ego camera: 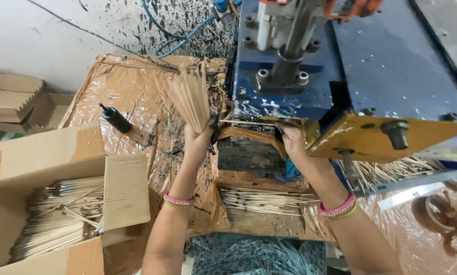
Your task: Operator feeds wooden sticks into an automatic incense-making machine to apply paste.
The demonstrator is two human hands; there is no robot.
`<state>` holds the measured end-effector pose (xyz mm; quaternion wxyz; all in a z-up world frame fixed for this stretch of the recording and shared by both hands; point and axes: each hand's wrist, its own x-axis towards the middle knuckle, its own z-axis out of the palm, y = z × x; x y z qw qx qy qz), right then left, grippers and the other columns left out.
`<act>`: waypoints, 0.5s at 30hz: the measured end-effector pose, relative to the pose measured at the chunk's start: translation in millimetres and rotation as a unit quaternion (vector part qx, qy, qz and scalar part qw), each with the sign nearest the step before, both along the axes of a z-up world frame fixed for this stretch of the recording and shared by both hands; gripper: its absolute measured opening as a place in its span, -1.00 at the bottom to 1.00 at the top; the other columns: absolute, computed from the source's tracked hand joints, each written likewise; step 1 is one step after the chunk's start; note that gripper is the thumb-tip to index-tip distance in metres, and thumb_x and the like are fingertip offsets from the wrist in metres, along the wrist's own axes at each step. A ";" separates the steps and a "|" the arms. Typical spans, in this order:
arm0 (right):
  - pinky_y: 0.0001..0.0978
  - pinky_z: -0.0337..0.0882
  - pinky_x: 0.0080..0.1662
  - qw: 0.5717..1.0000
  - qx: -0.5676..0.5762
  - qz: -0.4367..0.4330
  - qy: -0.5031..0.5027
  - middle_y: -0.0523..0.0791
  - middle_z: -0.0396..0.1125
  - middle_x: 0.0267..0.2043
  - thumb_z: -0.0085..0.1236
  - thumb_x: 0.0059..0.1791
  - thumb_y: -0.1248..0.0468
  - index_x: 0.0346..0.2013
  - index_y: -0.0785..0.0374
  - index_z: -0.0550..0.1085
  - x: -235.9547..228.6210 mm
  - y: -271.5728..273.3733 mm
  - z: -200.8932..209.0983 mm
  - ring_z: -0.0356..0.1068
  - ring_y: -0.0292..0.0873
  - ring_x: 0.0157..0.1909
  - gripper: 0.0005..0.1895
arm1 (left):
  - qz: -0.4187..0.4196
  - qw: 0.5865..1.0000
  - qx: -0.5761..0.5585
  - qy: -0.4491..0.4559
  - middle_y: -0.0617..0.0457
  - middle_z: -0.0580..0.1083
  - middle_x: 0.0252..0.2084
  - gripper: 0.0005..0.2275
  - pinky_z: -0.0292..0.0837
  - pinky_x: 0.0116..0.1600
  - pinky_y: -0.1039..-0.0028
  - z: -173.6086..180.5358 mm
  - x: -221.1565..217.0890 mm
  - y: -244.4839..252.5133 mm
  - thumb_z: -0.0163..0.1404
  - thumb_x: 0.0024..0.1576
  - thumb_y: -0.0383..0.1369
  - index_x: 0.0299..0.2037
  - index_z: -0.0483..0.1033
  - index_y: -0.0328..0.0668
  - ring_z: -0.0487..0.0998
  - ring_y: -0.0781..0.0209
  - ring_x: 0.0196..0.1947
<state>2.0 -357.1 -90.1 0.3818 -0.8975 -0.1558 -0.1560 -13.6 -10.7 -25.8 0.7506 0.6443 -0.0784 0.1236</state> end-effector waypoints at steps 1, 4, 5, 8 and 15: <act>-0.19 0.43 -0.25 1.000 0.002 -0.007 0.001 0.19 0.24 -0.37 -0.07 0.05 0.48 0.00 0.39 0.54 -36.8 25.4 65.9 0.30 0.14 -0.37 -0.71 | -0.007 1.000 0.002 0.001 0.04 0.43 -0.42 -0.92 0.34 -0.49 0.53 -6.8 -23.1 3.2 -0.06 0.11 -0.62 -0.23 0.46 -0.40 0.41 0.32 -0.53; -0.10 0.42 -0.14 0.949 -0.141 -0.038 -0.279 0.10 0.48 -0.21 0.06 -0.06 0.43 -0.09 0.28 0.56 -149.1 31.2 183.6 0.48 0.10 -0.24 -0.73 | 0.026 0.996 0.082 0.010 0.01 0.54 -0.37 -0.80 0.37 -0.62 0.64 -44.4 -81.0 17.6 -0.06 0.20 -0.47 -0.01 0.53 -0.28 0.46 0.38 -0.60; -0.16 0.44 -0.12 0.961 -0.105 -0.109 -0.233 0.06 0.50 -0.23 0.12 -0.05 0.42 -0.13 0.28 0.58 -159.1 5.8 162.6 0.48 0.01 -0.24 -0.78 | 0.068 0.986 0.152 0.012 -0.07 0.56 -0.25 -0.74 0.43 -0.37 0.51 -71.1 -103.0 30.4 -0.05 0.12 -0.57 0.02 0.51 -0.37 0.55 0.22 -0.37; -0.20 0.45 0.00 0.951 -0.111 -0.236 -0.167 0.02 0.50 -0.18 0.16 -0.03 0.42 -0.12 0.29 0.58 -197.8 -64.1 118.3 0.48 -0.05 -0.16 -0.80 | 0.112 0.982 0.146 0.051 -0.14 0.57 -0.13 -0.74 0.49 -0.15 0.42 -128.2 -149.0 64.5 -0.04 0.11 -0.65 0.01 0.51 -0.48 0.59 0.12 -0.19; -0.44 0.44 -0.15 0.980 0.081 -0.179 -0.037 -0.10 0.48 -0.26 0.10 -0.06 0.38 -0.10 0.35 0.53 -231.8 -9.6 120.9 0.47 -0.24 -0.25 -0.75 | -0.003 0.981 0.191 -0.013 -0.05 0.61 -0.23 -0.81 0.52 -0.19 0.45 -90.1 -178.2 38.9 -0.03 0.11 -0.65 -0.15 0.63 -0.44 0.58 0.20 -0.28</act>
